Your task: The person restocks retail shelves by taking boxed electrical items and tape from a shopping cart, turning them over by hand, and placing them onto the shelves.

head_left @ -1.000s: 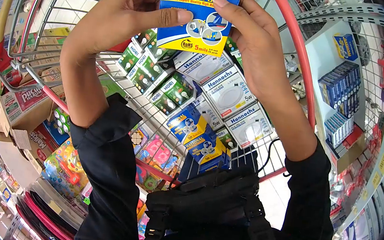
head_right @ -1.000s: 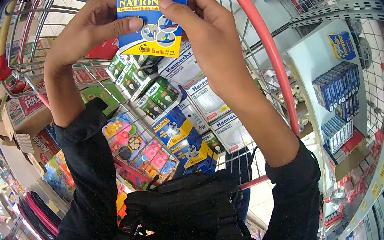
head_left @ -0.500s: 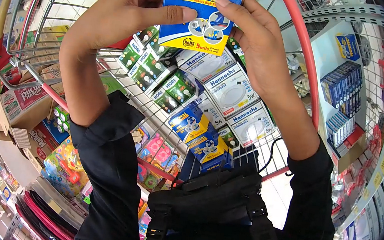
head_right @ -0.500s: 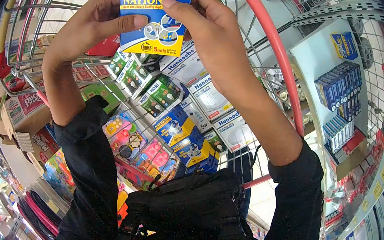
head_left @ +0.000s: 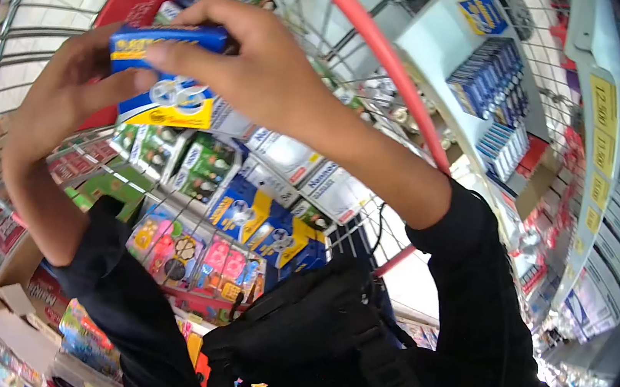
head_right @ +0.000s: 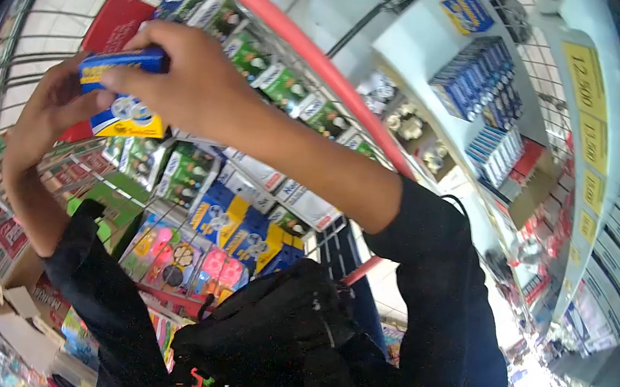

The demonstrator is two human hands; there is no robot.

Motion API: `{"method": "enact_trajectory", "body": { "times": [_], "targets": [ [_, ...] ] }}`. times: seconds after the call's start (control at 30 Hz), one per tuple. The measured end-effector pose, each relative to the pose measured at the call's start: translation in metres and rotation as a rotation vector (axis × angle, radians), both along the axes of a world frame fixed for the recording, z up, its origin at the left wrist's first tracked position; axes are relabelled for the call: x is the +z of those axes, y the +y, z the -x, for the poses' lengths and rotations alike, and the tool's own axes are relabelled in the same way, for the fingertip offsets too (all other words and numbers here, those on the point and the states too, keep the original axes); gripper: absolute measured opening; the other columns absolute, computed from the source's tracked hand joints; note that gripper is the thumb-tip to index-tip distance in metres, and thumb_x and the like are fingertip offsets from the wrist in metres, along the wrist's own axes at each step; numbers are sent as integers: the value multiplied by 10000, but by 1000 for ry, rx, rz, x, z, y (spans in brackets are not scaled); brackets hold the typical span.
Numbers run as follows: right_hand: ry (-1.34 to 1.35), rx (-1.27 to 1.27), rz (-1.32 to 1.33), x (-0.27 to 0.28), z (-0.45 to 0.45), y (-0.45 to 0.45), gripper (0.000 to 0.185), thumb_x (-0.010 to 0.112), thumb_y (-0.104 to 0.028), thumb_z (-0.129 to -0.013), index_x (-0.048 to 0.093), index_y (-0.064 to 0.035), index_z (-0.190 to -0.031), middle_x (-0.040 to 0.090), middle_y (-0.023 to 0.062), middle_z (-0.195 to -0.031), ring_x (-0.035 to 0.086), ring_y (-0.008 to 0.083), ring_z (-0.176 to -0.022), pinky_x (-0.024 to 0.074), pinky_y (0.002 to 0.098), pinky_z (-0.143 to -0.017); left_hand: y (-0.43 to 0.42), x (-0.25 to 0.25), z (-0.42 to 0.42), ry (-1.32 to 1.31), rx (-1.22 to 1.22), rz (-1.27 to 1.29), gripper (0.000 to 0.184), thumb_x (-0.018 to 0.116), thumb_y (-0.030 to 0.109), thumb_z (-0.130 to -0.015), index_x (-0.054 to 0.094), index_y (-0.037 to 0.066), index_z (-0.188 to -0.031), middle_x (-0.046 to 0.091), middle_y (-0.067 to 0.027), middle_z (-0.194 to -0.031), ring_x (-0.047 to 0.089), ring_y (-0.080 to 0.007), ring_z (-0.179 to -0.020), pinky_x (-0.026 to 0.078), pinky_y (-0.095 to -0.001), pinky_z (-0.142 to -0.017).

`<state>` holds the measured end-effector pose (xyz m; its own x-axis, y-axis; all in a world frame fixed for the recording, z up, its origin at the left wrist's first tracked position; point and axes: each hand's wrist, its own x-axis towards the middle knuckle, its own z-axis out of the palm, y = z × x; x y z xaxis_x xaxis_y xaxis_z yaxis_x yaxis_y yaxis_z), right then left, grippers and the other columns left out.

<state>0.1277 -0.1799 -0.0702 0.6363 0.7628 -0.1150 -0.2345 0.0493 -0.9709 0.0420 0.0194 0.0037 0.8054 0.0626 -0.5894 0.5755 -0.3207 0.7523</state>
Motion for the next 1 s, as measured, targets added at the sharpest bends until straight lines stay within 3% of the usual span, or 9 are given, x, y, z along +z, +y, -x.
{"method": "enact_trajectory", "body": {
  "times": [0.13,0.23,0.4,0.43,0.7,0.8,0.9,0.93,1.0],
  "targets": [
    [-331,-110,-46,-6,-1,-1,382,810,-318,-855,670,-10,-1034,677,32,-840,628,71,-760,491,239,-670,7,1,9,31,80,-7,405,710,169,-909,585,-30,-1239,674,-69,-1079,616,-159,-1031,452,-315,-967],
    [-419,-313,-238,9,-10,4,319,815,-241,-766,647,-25,-929,634,121,-806,627,295,-684,499,374,-638,12,1,11,59,68,-128,293,665,163,-909,592,-19,-1126,640,-37,-962,577,-125,-912,435,-272,-882],
    [-899,-504,-471,39,-74,-22,335,769,-243,-845,661,-41,-1090,681,103,-961,665,226,-833,517,336,-741,22,-6,13,247,-25,-410,199,654,193,-907,598,22,-994,581,-23,-836,512,-97,-799,403,-258,-737],
    [-721,-393,-478,44,-88,-42,319,721,-207,-910,633,-23,-1155,669,80,-1009,646,168,-856,510,310,-750,24,-6,14,227,-22,-412,191,644,198,-915,601,28,-991,579,-23,-834,511,-95,-796,402,-256,-730],
    [-659,-657,275,-13,-179,-149,255,709,-149,-952,635,-5,-1148,675,60,-1040,608,124,-909,478,279,-835,20,-10,19,154,57,-422,175,597,222,-962,616,55,-1012,578,8,-845,478,-70,-776,376,-242,-687],
    [-856,-602,796,-51,-205,-201,445,782,-404,-859,702,-113,-1186,722,73,-1032,681,142,-945,509,289,-841,22,-10,18,176,63,-433,215,611,256,-961,617,52,-1030,571,8,-841,473,-71,-772,375,-244,-685],
    [-920,-560,1034,-78,-214,-233,445,767,-440,-855,709,-204,-1228,727,70,-1116,685,197,-1043,498,306,-905,21,-11,16,205,58,-460,268,634,296,-956,618,44,-1046,568,0,-840,471,-78,-770,376,-247,-687],
    [-840,-592,1060,-82,-211,-238,418,769,-450,-840,723,-226,-1190,715,57,-1119,667,229,-1070,476,389,-947,20,-11,15,215,51,-472,287,642,310,-953,618,41,-1052,567,-3,-841,471,-81,-770,376,-248,-688],
    [-1168,-612,1204,-101,-212,-250,404,766,-459,-836,728,-231,-1167,702,54,-1095,653,235,-1070,444,448,-966,17,-10,13,227,45,-470,296,651,309,-953,618,35,-1059,574,-11,-854,479,-87,-780,381,-249,-696]
  ]
}}
